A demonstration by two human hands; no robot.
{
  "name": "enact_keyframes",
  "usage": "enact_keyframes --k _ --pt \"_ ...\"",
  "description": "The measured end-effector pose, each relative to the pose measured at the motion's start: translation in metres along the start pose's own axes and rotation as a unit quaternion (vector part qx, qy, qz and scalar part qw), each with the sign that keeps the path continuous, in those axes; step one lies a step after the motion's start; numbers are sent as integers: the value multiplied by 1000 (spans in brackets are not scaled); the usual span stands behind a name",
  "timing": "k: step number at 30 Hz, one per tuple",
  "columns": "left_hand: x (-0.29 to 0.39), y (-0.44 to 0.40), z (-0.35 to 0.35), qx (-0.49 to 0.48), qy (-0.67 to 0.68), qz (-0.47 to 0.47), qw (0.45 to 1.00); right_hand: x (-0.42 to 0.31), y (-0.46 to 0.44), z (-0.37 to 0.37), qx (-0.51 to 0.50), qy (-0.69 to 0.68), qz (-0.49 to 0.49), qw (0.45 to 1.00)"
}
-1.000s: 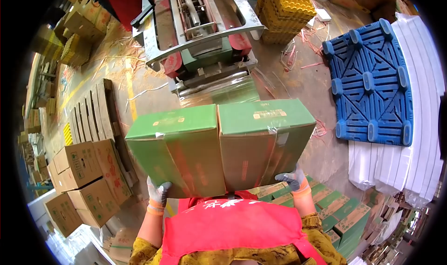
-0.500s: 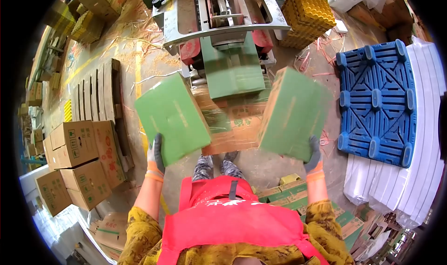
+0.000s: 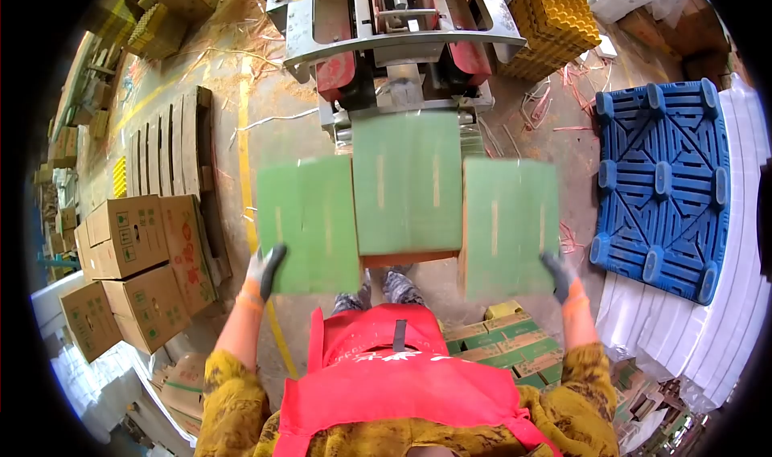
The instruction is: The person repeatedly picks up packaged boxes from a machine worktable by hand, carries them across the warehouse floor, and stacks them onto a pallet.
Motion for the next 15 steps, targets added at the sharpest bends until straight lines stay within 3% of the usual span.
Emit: enact_keyframes --k 4,6,10,15 --pt "-32 45 -10 35 28 10 999 10 29 14 8 -83 -20 996" --pt "-30 40 -9 49 43 43 997 8 8 5 24 -83 -33 996" --pt "-26 0 -17 36 45 18 998 -19 -45 5 1 -17 -34 999" --pt "-12 0 -17 19 4 50 999 -14 -38 21 -2 -27 -63 998"
Point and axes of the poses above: each hand's wrist, its own y-axis away from the middle knuckle, its own z-axis out of the palm, x = y × z, the point moved 5 cm from there along -y, towards the middle knuckle, and after that the axes turned 10 degrees about y, right-handed, at the moved point
